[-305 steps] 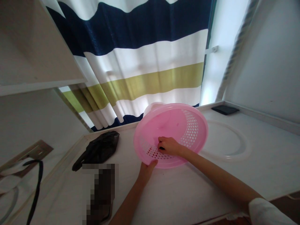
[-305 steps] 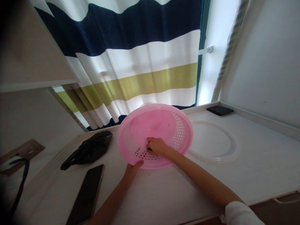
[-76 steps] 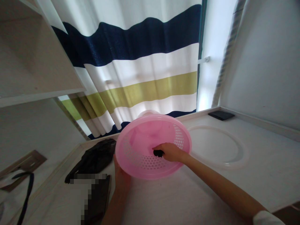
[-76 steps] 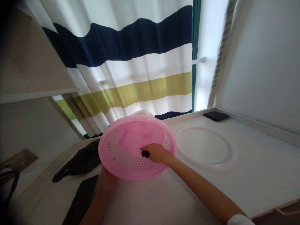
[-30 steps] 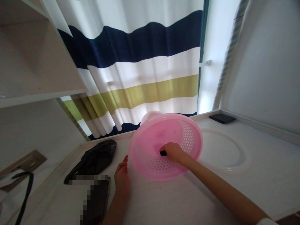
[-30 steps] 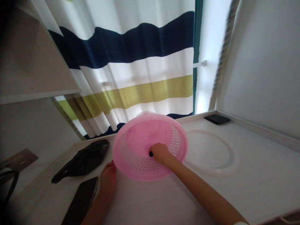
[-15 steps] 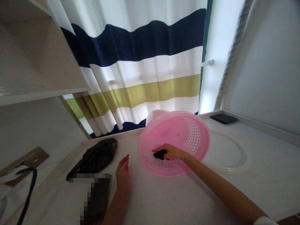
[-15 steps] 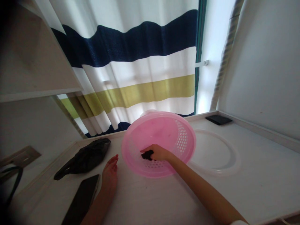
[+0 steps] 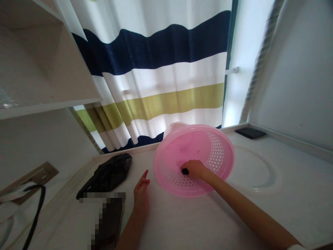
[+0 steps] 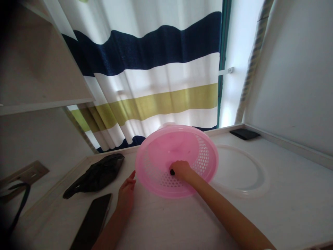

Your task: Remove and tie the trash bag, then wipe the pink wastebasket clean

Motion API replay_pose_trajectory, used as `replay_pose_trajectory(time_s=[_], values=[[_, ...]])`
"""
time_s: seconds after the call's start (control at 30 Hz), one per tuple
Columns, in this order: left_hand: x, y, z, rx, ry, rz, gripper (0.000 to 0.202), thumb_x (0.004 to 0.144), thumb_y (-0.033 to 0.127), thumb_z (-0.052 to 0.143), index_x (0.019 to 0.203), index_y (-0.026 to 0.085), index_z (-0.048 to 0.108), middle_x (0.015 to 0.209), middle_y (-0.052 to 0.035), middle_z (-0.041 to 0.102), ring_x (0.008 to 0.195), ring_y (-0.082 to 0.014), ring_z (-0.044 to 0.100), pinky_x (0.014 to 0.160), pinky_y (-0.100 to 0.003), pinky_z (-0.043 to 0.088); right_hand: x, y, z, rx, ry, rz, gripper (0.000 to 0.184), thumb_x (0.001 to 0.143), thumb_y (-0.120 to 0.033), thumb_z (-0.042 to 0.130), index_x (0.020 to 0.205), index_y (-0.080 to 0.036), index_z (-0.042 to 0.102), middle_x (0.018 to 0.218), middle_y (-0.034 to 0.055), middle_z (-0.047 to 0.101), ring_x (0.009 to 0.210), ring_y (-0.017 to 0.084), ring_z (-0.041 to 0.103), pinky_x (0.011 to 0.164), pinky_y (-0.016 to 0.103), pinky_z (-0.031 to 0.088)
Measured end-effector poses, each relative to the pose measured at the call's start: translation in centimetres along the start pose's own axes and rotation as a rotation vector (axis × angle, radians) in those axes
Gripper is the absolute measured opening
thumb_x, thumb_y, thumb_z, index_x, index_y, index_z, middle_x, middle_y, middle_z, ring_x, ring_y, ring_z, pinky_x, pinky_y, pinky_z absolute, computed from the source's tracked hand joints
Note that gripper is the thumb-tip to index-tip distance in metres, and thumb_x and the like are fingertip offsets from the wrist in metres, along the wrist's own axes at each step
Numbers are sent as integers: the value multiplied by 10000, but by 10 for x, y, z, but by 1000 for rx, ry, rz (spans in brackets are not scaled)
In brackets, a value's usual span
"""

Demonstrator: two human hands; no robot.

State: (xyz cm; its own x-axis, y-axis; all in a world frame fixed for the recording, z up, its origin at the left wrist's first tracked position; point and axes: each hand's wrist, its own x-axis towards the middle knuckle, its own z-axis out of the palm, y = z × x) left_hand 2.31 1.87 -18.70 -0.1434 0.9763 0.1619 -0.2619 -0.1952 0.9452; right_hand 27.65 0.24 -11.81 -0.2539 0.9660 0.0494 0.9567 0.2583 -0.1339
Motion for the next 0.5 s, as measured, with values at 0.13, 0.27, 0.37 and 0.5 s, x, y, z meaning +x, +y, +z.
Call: replay_pose_trajectory(time_s=[0.13,0.27,0.37,0.5], values=[[1,-2,0,26,19,-7,131,588,172,562,713,193,592,1207,-34,489,1174,-208,365,988,-393,205,3,3,1,16,153,26,373,694,-186,439,1019,-316,570,961,25,619,868,215,554,660,294,397],[-2,-1,-1,80,-45,-29,81,579,199,558,650,180,591,975,-50,620,1013,-230,511,902,-398,317,5,1,14,-3,134,30,269,707,-232,437,892,-260,630,864,51,641,819,219,566,657,293,391],[-9,6,9,78,-158,-28,289,606,288,573,879,198,592,958,-60,621,958,-242,540,851,-398,368,7,-1,23,38,92,-37,300,687,-233,454,929,-278,625,882,42,642,842,216,564,690,293,393],[-18,18,31,62,-315,30,594,590,452,591,1120,207,481,1163,-94,513,1087,-269,452,892,-383,364,11,2,28,128,94,-89,447,638,-195,470,1058,-318,562,1002,14,613,910,216,546,755,312,389]])
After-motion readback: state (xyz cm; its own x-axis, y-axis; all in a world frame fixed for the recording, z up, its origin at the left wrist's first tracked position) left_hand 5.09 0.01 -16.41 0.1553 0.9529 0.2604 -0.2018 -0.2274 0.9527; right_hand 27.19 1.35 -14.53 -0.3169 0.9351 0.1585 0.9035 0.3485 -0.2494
